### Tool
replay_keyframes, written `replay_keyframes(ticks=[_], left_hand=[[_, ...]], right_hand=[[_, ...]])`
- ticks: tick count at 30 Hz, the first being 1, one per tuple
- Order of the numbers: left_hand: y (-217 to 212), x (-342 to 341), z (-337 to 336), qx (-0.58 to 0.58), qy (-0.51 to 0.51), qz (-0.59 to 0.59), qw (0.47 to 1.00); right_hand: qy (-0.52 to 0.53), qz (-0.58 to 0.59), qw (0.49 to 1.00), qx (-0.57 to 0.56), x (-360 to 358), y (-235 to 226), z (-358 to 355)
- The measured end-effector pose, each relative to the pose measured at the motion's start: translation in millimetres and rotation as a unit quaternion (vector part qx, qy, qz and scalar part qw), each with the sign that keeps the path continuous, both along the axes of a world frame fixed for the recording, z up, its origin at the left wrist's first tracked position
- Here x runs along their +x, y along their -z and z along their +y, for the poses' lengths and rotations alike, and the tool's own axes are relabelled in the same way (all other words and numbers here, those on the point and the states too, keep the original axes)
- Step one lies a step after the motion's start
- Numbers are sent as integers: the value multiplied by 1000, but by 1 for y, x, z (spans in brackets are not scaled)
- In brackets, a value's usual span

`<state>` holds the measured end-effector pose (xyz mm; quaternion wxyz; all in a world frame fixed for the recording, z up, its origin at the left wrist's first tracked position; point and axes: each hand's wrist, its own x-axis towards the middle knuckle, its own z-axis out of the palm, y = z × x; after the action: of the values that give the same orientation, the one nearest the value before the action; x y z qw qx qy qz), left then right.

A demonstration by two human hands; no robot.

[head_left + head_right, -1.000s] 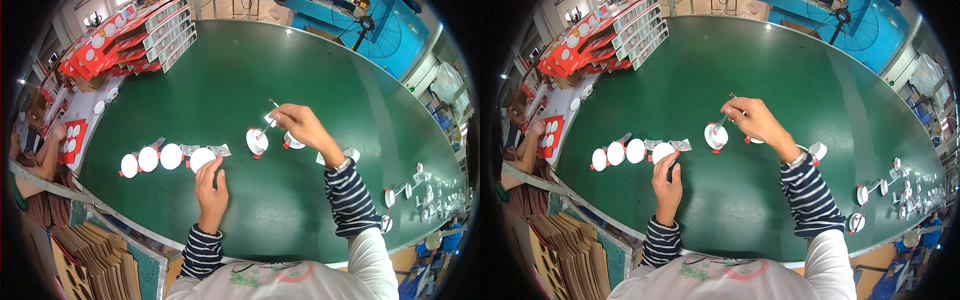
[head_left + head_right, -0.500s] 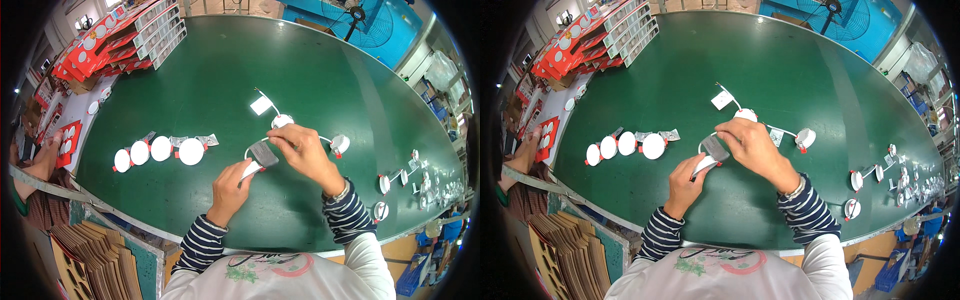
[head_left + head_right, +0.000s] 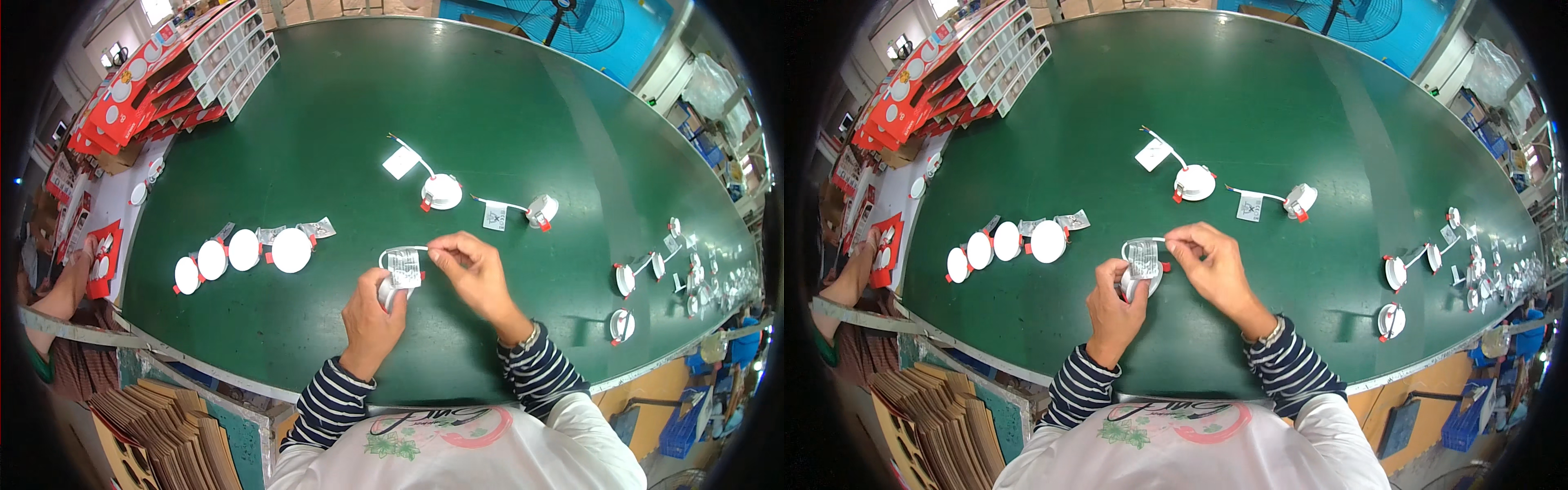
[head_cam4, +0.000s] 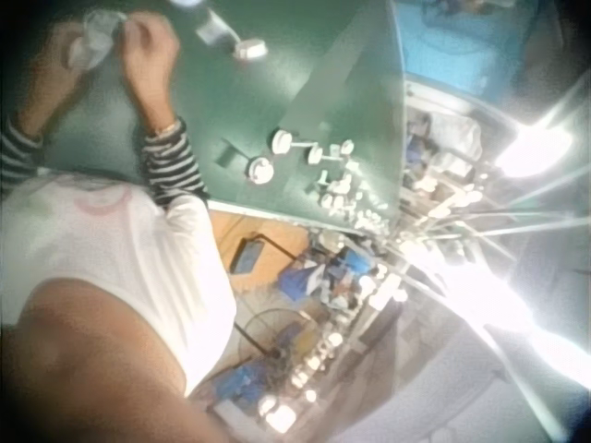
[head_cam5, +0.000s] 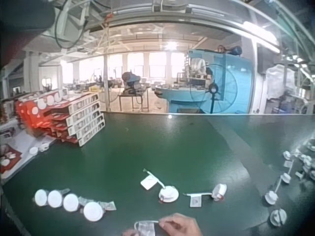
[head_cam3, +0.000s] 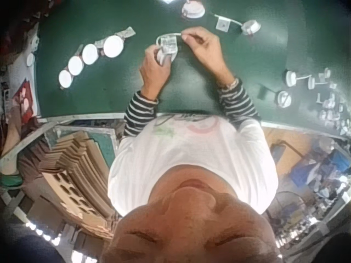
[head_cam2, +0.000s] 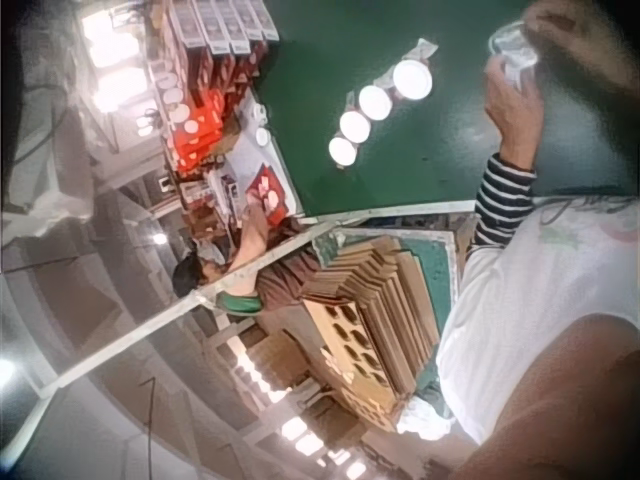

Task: The person folds cardboard packaging inserts by hand, then takes small light fixtures from a conveyor belt, wraps their attached wires and tags around them, and lines the fixtures up on the table.

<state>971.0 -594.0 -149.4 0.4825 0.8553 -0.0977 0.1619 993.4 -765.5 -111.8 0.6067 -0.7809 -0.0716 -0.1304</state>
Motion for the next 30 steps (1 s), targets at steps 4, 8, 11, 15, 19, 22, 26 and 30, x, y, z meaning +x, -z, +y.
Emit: replay_keyframes(ticks=[4, 8, 11, 15, 19, 22, 26, 30], left_hand=[[-7, -5, -4, 77, 65, -61, 993], [-9, -7, -7, 70, 80, 21, 994], [-5, -5, -4, 37, 83, 62, 994], [2, -4, -4, -83, 78, 81, 990], [-3, -7, -9, -195, 87, 119, 970], [-6, -11, -15, -292, 78, 128, 945], [-1, -13, -20, -300, 78, 97, 946], [3, -15, -23, -309, 83, 66, 945]], right_hand=[[-25, 16, 998, -62, 5, -16, -8], [-58, -23, 994, -88, -9, -22, 3], [-63, 21, 995, -79, -26, -16, 9], [-24, 99, 995, -13, -40, 3, 6], [19, 160, 975, 152, -45, 9, -2], [38, 179, 982, 45, -49, 5, -2], [39, 107, 993, 18, -49, 8, -1], [-8, 188, 952, 240, -46, 11, -8]])
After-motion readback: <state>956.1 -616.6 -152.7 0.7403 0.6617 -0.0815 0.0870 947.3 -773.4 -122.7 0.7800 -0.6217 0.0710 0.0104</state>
